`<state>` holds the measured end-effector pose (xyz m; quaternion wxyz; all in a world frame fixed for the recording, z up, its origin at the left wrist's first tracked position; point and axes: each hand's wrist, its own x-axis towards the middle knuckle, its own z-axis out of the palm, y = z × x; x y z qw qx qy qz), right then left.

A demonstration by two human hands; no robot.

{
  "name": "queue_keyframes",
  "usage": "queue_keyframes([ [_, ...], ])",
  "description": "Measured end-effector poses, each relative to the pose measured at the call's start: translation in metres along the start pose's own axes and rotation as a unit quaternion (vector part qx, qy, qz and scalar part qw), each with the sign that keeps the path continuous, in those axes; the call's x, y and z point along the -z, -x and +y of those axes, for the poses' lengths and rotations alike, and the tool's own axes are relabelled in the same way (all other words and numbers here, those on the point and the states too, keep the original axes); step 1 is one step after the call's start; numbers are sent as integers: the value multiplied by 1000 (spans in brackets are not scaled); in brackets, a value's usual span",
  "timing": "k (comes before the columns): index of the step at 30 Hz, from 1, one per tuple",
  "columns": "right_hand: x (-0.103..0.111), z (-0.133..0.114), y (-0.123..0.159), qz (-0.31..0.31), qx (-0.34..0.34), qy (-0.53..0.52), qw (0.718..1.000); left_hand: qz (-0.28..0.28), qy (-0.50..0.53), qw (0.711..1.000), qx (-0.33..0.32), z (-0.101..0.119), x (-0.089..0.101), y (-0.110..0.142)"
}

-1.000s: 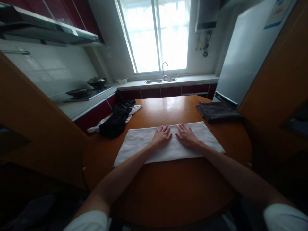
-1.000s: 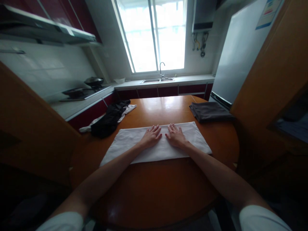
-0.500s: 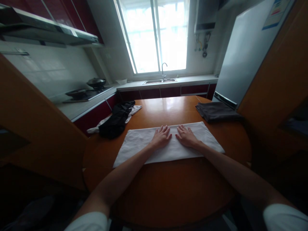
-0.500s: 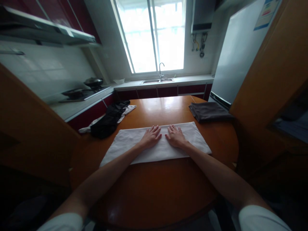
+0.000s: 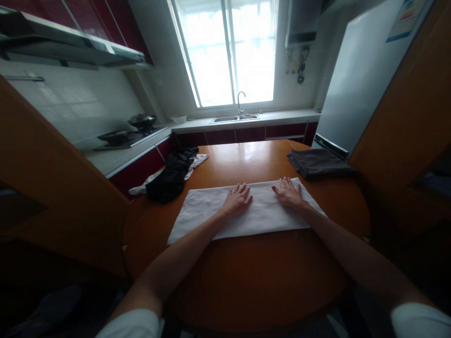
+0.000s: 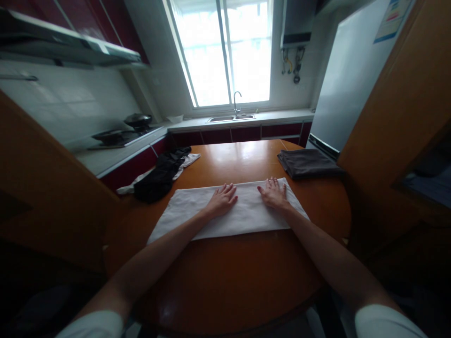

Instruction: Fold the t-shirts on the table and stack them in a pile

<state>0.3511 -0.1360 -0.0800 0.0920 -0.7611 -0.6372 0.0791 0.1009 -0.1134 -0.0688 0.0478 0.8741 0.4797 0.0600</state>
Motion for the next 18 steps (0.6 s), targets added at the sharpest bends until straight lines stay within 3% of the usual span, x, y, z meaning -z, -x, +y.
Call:
queue_keyframes([
  [4, -1, 11, -8, 24, -41, -16, 999, -4, 0, 1000, 0, 1, 1, 1],
  [9, -3, 7, -8, 57, -26, -21, 998, -1, -1, 1000, 1, 2, 3, 1],
  [14, -3, -18, 7, 77, 85, -31, 993, 2, 0, 1000, 0, 2, 2, 1],
  [18, -6, -38, 21, 32, 178, -24, 983, 3, -1, 1000, 1, 2, 2, 2],
])
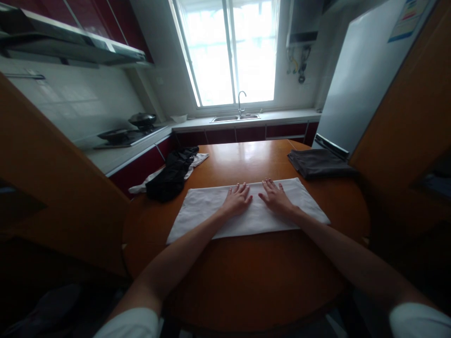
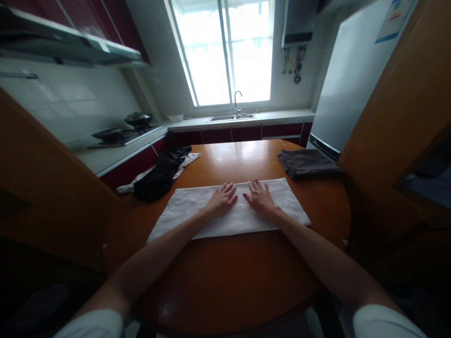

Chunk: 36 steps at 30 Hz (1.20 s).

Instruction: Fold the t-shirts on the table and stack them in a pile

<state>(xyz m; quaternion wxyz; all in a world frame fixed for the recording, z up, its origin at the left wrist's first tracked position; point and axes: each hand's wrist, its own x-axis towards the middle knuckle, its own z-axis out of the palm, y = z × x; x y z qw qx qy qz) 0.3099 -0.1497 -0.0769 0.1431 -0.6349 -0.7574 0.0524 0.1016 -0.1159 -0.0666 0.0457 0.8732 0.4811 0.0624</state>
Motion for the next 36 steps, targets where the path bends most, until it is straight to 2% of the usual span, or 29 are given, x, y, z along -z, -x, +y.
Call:
queue_keyframes([
  [4, -2, -8, 4, -40, 17, 3, 999, -1, 0, 1000, 0, -1, -1, 0],
  [15, -4, -5, 2, -39, 7, 9, 999, -4, 3, 1000, 5, 0, 0, 0],
  [21, 0, 6, 1, -36, -38, 6, 999, -2, 8, 1000, 4, -1, -2, -1],
  [29, 11, 46, -4, -24, -143, 27, 989, -3, 2, 1000, 0, 0, 2, 1],
  [36, 12, 45, -3, -21, -155, 30, 987, -6, 3, 1000, 1, 0, 2, 1],
])
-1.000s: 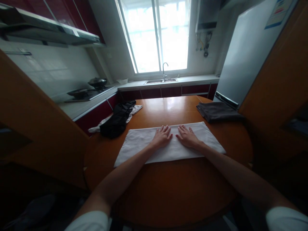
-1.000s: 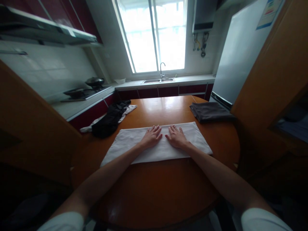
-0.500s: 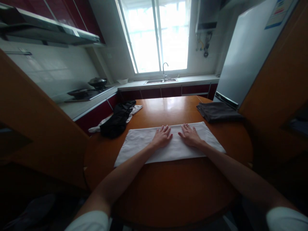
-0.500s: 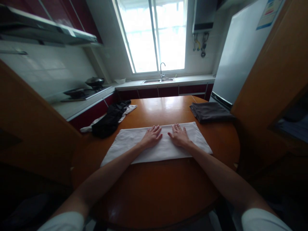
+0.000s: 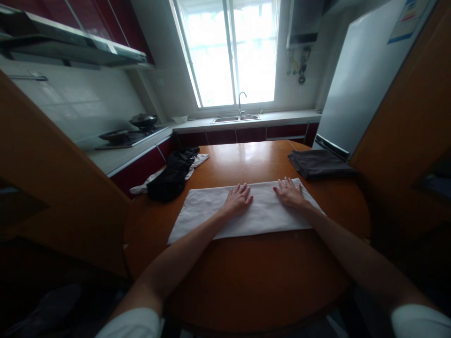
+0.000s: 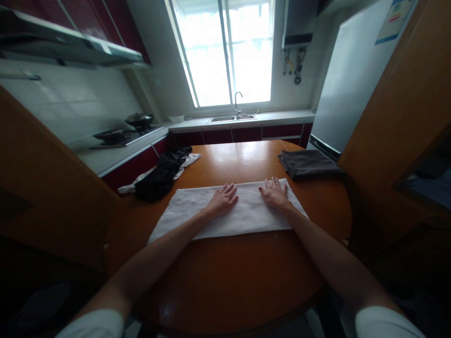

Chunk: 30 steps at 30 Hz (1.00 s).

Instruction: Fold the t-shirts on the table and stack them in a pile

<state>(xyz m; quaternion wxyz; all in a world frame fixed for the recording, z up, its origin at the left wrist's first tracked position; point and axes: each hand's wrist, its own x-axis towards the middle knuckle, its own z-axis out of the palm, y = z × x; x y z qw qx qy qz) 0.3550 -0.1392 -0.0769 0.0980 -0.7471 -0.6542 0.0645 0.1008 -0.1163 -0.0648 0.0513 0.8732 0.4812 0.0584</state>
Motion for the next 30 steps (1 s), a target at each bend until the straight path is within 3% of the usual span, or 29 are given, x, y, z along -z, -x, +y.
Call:
queue_keyframes([
  [8, 2, -6, 2, 26, 12, -5, 1000, -3, 3, 1000, 3, -1, -2, -1],
  [13, 1, -27, 11, 74, 83, -23, 993, -3, 2, 1000, 3, 1, 0, -1],
  [17, -4, -41, 20, 21, 148, -20, 989, 3, 1, 1000, 1, 0, -1, -1],
  [20, -6, -45, 24, -30, 160, -15, 987, 3, 1, 1000, 2, 0, -3, -2],
  [30, -5, -45, 25, -32, 157, -18, 987, 6, 3, 1000, 1, -1, -3, -2],
])
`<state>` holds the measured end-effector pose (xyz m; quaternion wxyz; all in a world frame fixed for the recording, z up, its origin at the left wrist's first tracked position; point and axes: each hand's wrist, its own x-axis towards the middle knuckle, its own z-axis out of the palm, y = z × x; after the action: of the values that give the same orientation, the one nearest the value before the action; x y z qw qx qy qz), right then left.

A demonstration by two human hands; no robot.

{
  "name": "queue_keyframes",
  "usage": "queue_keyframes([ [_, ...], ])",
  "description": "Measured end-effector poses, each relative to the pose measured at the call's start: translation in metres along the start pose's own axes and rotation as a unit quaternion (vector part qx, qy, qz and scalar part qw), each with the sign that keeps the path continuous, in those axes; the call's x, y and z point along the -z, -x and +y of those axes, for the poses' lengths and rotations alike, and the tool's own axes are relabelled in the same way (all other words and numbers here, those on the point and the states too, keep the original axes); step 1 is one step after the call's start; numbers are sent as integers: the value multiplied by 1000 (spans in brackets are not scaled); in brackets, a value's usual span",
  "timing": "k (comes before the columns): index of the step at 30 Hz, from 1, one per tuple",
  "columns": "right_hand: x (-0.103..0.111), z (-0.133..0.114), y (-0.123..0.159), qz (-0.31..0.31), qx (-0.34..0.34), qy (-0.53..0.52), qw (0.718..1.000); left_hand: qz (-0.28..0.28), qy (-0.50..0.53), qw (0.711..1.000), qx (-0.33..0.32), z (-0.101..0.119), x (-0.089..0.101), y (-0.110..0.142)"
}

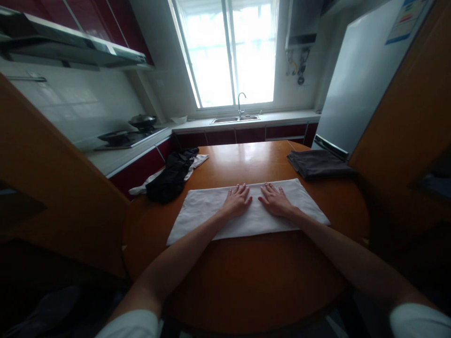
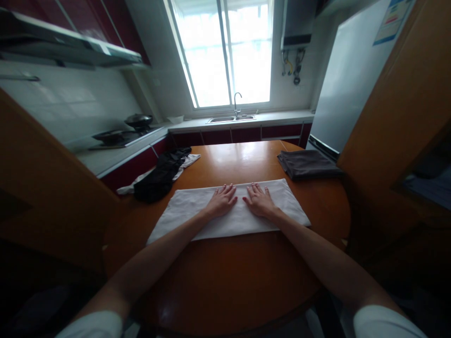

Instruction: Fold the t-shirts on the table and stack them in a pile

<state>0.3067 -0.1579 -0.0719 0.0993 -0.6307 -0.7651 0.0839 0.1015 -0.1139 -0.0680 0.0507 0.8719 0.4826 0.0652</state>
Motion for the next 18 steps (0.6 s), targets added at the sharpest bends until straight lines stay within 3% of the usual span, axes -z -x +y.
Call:
queue_keyframes([
  [4, 2, 4, -3, 30, -23, 3, 999, 1, -3, 1000, -3, 0, 0, 0],
  [8, 6, 27, -10, 90, -111, 17, 990, -1, -3, 1000, -4, 1, 1, 1],
  [12, 7, 53, -14, 62, -201, 21, 977, -5, -4, 1000, 0, 2, 3, 3],
  [18, 4, 50, -15, 68, -196, 24, 978, -7, -7, 1000, -1, 3, 5, 3],
])
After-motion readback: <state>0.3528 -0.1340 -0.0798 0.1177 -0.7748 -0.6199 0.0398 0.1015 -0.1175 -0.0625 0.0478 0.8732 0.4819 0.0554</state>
